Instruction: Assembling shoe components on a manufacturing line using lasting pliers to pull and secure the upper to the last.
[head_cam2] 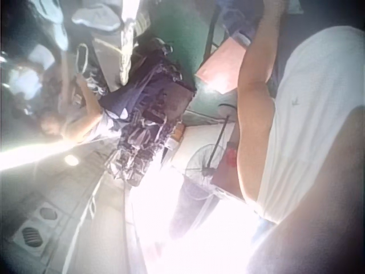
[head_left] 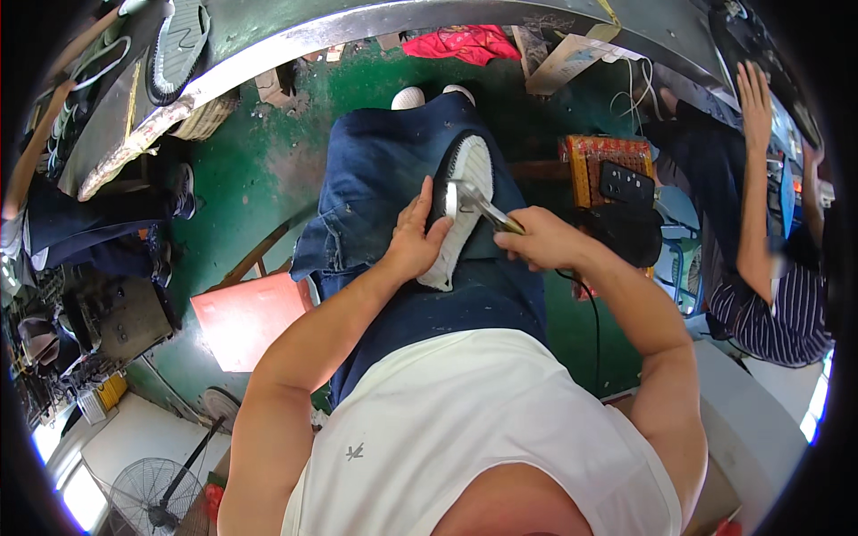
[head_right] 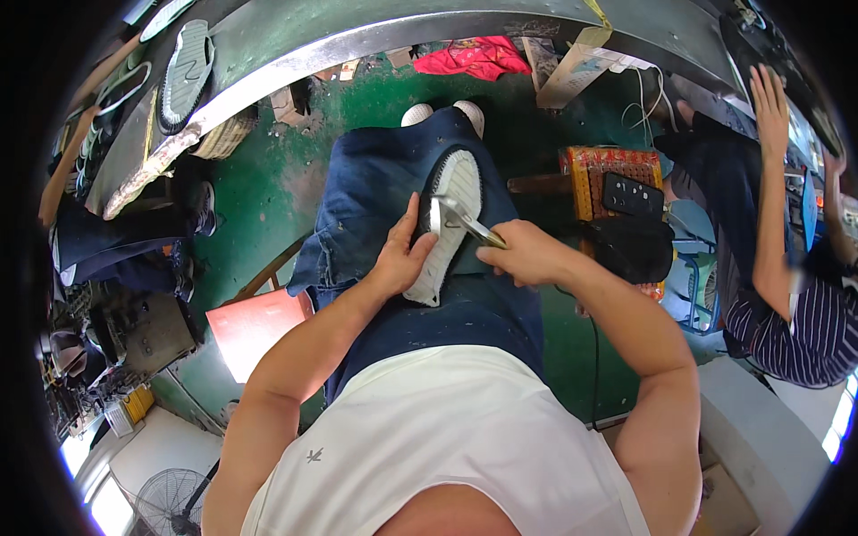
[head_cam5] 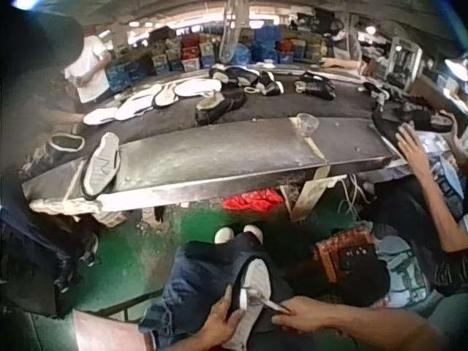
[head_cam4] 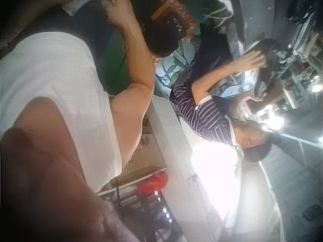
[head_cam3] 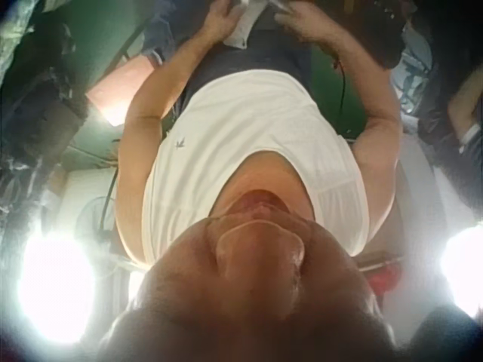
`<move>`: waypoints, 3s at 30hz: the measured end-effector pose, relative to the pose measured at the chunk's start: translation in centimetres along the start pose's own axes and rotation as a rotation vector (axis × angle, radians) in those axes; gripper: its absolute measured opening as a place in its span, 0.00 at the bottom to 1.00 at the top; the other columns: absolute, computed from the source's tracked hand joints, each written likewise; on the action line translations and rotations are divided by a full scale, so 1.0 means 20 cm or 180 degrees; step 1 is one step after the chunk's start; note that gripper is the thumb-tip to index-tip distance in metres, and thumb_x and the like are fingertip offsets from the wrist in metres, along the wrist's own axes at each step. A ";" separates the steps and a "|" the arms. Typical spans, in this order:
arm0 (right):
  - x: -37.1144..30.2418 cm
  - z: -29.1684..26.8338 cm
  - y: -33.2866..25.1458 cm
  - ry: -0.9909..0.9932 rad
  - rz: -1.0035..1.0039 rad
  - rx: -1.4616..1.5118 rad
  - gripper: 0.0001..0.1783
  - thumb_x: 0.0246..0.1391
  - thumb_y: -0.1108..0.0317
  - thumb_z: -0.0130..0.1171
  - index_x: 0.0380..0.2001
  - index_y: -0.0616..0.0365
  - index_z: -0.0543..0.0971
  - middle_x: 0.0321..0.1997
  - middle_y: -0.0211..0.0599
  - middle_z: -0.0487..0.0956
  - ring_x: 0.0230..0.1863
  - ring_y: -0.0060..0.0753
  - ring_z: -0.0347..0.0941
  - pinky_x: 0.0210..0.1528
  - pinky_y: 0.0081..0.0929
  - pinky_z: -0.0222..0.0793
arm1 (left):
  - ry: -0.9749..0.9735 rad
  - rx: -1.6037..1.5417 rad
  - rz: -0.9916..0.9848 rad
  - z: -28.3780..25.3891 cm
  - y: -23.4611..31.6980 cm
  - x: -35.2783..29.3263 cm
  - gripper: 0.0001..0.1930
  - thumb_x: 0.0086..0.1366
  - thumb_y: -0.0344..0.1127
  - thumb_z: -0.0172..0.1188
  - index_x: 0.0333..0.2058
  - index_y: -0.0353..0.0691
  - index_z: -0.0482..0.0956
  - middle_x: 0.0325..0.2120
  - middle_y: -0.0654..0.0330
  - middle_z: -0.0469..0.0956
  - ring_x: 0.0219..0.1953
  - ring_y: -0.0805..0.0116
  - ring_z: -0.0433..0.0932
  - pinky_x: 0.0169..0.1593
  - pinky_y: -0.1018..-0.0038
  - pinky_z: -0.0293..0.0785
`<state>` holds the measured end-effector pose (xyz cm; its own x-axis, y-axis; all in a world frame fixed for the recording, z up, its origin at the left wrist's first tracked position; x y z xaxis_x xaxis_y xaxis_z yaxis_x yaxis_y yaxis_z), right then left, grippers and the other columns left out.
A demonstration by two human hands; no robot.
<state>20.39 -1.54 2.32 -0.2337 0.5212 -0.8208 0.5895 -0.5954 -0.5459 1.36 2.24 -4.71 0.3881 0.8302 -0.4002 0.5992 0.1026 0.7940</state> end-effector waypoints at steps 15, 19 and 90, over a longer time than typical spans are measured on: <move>0.03 0.02 0.25 -0.0383 -0.0222 0.1693 0.18 0.67 0.56 0.54 0.43 0.64 0.78 0.33 0.34 0.82 0.32 0.23 0.80 0.19 0.24 0.69 | -0.0432 0.1227 0.0354 -0.01 0.24 0.00 0.32 0.75 0.42 0.45 0.74 0.65 0.47 0.69 0.31 0.50 0.58 0.31 0.72 0.61 0.56 0.72; 0.08 -0.16 0.06 0.0579 -0.0510 0.0477 0.23 0.69 0.52 0.51 0.39 0.67 0.77 0.32 0.47 0.83 0.36 0.39 0.83 0.26 0.37 0.74 | -0.0419 0.1483 0.0445 -0.01 0.28 0.04 0.30 0.74 0.42 0.44 0.73 0.65 0.50 0.66 0.26 0.54 0.50 0.31 0.78 0.54 0.54 0.77; -0.15 -0.21 0.00 0.1051 -0.1319 -0.1198 0.25 0.66 0.46 0.50 0.39 0.59 0.79 0.35 0.56 0.82 0.40 0.64 0.78 0.44 0.53 0.72 | -0.0794 -0.2459 -0.0674 -0.04 0.05 -0.18 0.39 0.70 0.35 0.60 0.73 0.37 0.50 0.67 0.50 0.64 0.64 0.62 0.69 0.66 0.69 0.64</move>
<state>24.35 -0.63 5.47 -0.2855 0.8579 -0.4272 0.7461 -0.0808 -0.6609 0.06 -0.20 -2.12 0.5193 0.6148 -0.5936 0.0639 0.6647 0.7444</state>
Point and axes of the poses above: each hand's wrist, its own x-axis towards the middle knuckle, its own z-axis out of the palm, y = z × x, the point moved 9 cm from there along x, towards the middle knuckle
